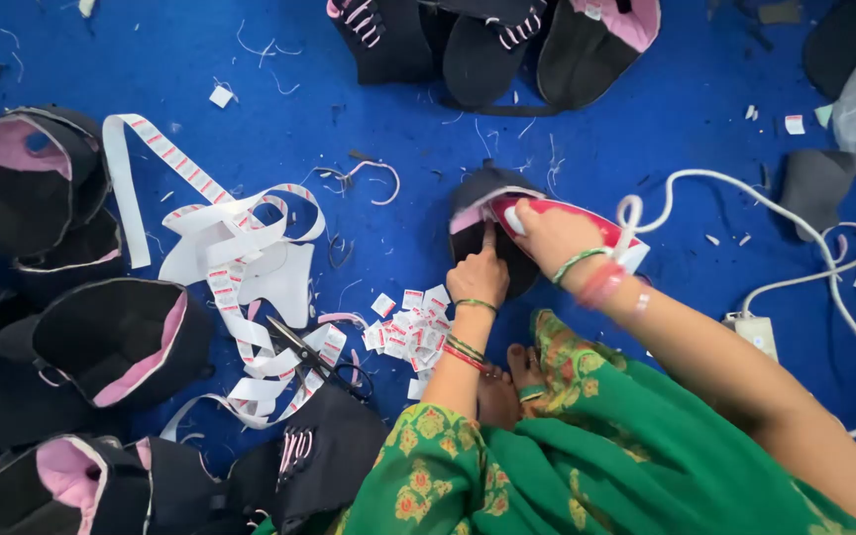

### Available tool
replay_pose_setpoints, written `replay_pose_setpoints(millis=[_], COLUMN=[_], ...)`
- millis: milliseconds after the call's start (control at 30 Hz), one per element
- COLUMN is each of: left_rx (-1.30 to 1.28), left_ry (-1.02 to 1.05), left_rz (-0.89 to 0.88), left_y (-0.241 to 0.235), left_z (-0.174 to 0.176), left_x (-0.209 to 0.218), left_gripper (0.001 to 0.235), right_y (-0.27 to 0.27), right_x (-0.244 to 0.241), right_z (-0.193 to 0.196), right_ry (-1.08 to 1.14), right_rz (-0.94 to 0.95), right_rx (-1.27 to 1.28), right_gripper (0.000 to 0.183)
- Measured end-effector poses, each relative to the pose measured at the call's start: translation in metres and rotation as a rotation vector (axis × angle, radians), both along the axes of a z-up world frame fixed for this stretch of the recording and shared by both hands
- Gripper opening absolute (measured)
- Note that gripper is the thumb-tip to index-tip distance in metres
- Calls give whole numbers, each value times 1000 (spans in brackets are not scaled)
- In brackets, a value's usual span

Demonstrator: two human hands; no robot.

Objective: Ironing and fusing white adhesive labels onto the interior surface of black and pink shoe upper components.

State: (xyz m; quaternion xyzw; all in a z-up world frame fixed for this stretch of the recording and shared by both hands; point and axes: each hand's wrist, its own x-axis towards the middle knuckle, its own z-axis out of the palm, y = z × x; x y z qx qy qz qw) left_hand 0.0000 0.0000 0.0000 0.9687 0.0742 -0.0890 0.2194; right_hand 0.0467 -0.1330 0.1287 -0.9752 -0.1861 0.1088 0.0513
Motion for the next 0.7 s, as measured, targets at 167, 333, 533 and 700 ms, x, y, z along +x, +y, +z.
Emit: replay_pose_setpoints(millis=[167, 333, 533, 700], left_rx=[-32, -121, -552, -544], left_ry=[-202, -675, -496, -402], left_rz=[122, 278, 198, 181], left_y=[22, 32, 31, 35], left_z=[17, 6, -31, -35], left_x=[-12, -13, -7, -6], left_gripper=[50, 39, 62, 62], right_y=[2, -8, 1, 4], right_x=[8, 3, 5, 10], right_z=[-20, 2, -5, -33], right_ry=[41, 7, 95, -1], right_rz=[0, -18, -129, 75], right_rx=[-4, 64, 15, 120], right_gripper=[49, 45, 53, 45])
